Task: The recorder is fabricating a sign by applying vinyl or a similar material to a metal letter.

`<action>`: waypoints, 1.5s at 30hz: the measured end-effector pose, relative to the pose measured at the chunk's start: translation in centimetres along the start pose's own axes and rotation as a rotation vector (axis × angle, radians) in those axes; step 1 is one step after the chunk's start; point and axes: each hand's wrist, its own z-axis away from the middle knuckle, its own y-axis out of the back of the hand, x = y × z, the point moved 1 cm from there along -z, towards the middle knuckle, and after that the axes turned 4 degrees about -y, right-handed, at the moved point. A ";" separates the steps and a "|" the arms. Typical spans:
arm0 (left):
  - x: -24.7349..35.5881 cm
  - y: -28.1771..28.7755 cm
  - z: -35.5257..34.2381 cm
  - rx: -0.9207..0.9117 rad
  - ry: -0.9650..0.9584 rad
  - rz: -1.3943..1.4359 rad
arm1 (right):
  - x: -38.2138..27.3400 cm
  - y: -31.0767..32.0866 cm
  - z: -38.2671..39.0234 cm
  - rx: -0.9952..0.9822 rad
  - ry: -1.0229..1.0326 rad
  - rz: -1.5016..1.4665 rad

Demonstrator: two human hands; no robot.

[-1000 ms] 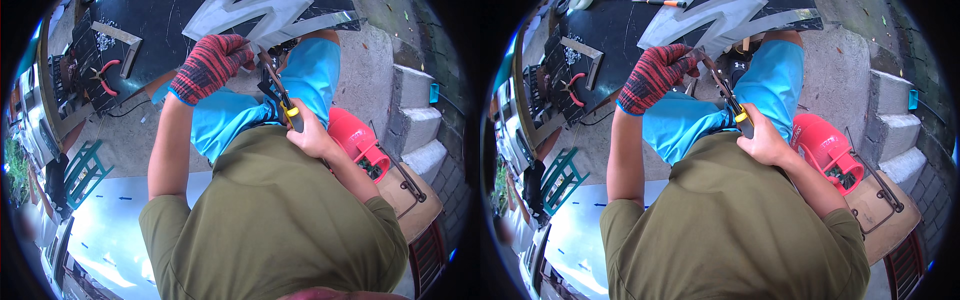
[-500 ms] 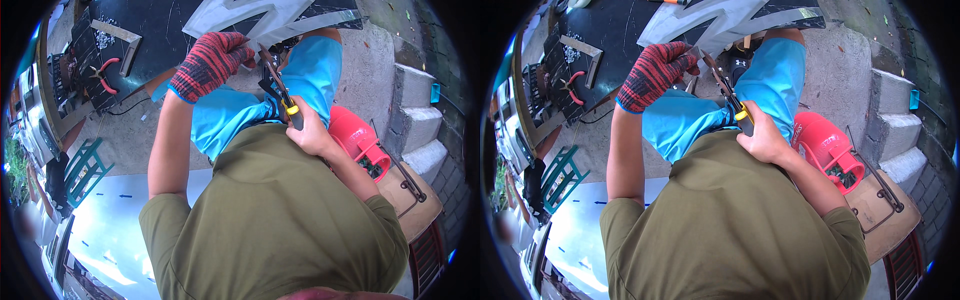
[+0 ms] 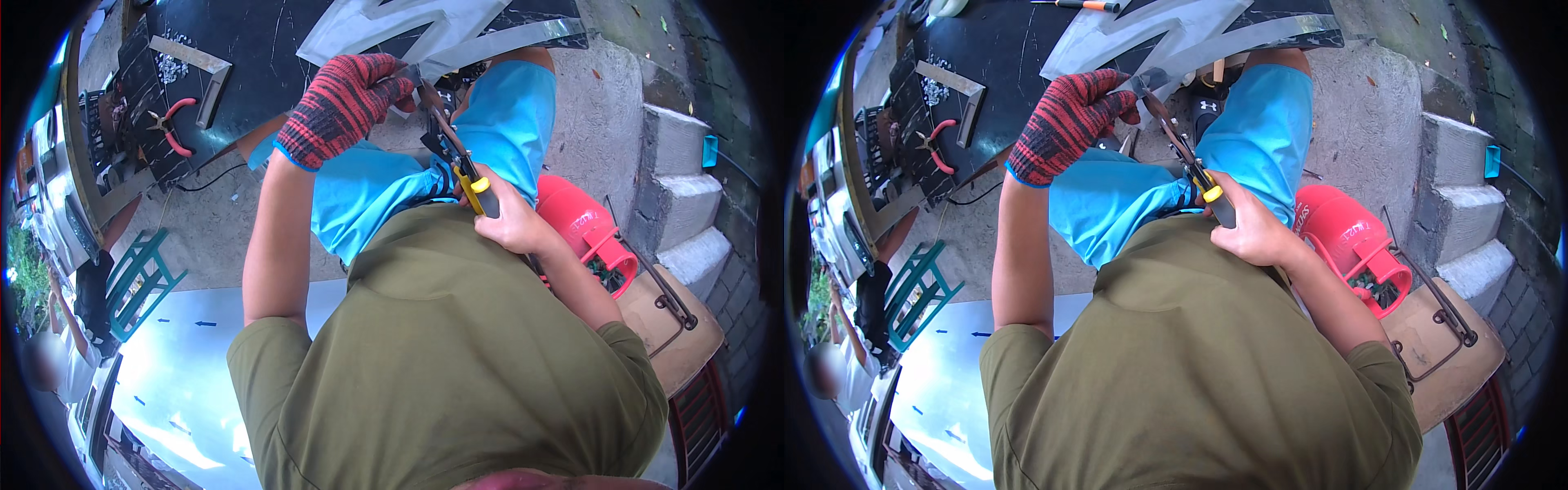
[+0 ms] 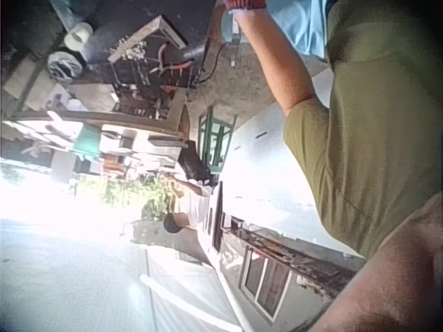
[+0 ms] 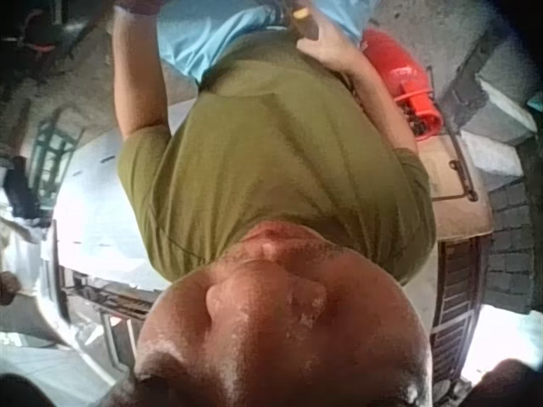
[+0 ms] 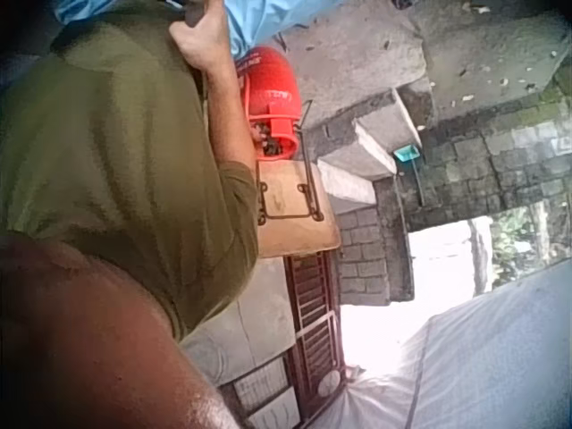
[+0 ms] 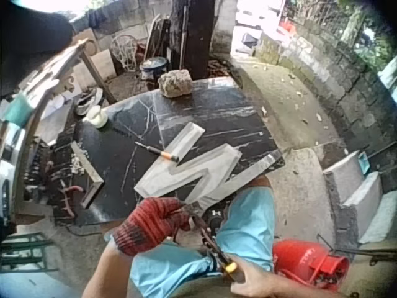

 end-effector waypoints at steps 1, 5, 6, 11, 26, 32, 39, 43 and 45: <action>0.0 0.1 0.0 0.003 0.000 0.000 | 0.1 0.0 0.0 -0.002 0.001 0.002; 0.1 0.0 0.2 -0.001 -0.048 -0.003 | 0.1 0.0 0.0 -0.018 0.011 -0.052; 0.0 0.0 0.2 0.008 -0.053 -0.006 | 0.1 0.0 0.0 -0.025 0.018 -0.061; -0.1 -0.1 0.3 0.025 -0.055 0.027 | -0.4 0.1 0.3 -0.026 -0.008 -0.079; -0.9 -0.5 0.3 0.040 -0.131 0.046 | -0.9 -0.1 0.3 0.036 0.009 0.076; -0.8 -0.6 0.2 0.051 -0.123 0.057 | 0.1 -0.4 -0.5 0.079 0.105 0.103; -1.2 -0.4 0.1 0.033 -0.109 -0.062 | 0.6 -0.3 -1.1 0.090 0.055 0.100; -0.9 -0.4 0.2 0.034 -0.125 -0.052 | 0.5 -0.2 -0.9 0.033 0.035 -0.003; -0.9 -0.3 0.3 0.023 -0.146 -0.054 | 0.4 -0.2 -0.8 0.007 0.029 -0.064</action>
